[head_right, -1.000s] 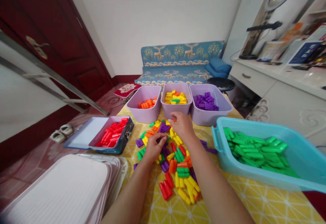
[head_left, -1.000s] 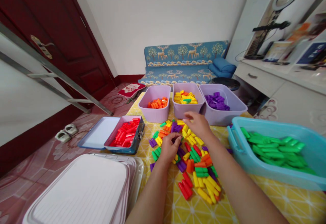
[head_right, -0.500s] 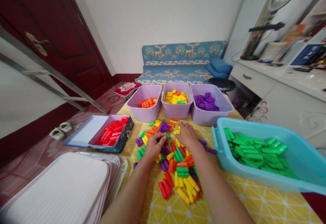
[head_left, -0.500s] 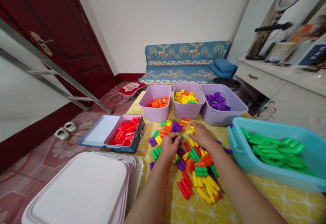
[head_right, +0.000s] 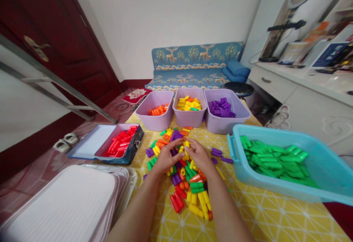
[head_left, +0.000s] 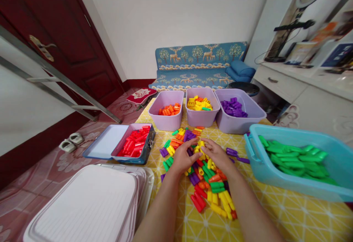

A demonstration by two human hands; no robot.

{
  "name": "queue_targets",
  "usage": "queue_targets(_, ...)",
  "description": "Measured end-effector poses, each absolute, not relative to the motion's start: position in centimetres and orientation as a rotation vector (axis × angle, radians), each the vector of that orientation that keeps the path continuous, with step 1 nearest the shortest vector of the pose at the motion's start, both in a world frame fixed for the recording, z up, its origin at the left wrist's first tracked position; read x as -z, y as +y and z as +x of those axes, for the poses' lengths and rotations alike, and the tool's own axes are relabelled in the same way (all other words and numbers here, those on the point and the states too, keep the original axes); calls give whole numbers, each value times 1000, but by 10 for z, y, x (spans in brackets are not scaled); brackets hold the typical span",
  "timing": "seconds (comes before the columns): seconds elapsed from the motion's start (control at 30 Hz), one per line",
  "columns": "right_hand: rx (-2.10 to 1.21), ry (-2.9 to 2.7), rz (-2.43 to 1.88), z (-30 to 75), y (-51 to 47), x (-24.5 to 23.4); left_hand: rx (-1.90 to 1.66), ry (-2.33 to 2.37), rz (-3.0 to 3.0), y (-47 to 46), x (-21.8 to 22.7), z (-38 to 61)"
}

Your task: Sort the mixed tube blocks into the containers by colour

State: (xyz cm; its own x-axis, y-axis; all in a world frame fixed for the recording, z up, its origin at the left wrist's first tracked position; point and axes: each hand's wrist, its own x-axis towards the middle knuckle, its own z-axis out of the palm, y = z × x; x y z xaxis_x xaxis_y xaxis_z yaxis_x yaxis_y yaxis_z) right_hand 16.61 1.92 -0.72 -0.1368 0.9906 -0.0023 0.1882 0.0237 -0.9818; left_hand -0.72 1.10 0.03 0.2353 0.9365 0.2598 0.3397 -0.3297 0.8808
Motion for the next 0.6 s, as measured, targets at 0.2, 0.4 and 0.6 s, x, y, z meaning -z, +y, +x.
queue_targets(0.2, -1420, -1418, -1078, 165, 9, -5, -1047, 1170, 1928, 12, -5, -7)
queue_targets(0.4, -1501, -1407, -913, 157, 2, -15, -1168, 1161, 1844, 13, -1, -6)
queue_targets(0.6, -1440, -1470, -1002, 160, 7, -11, -1256, 1277, 1525, 19, 13, -3)
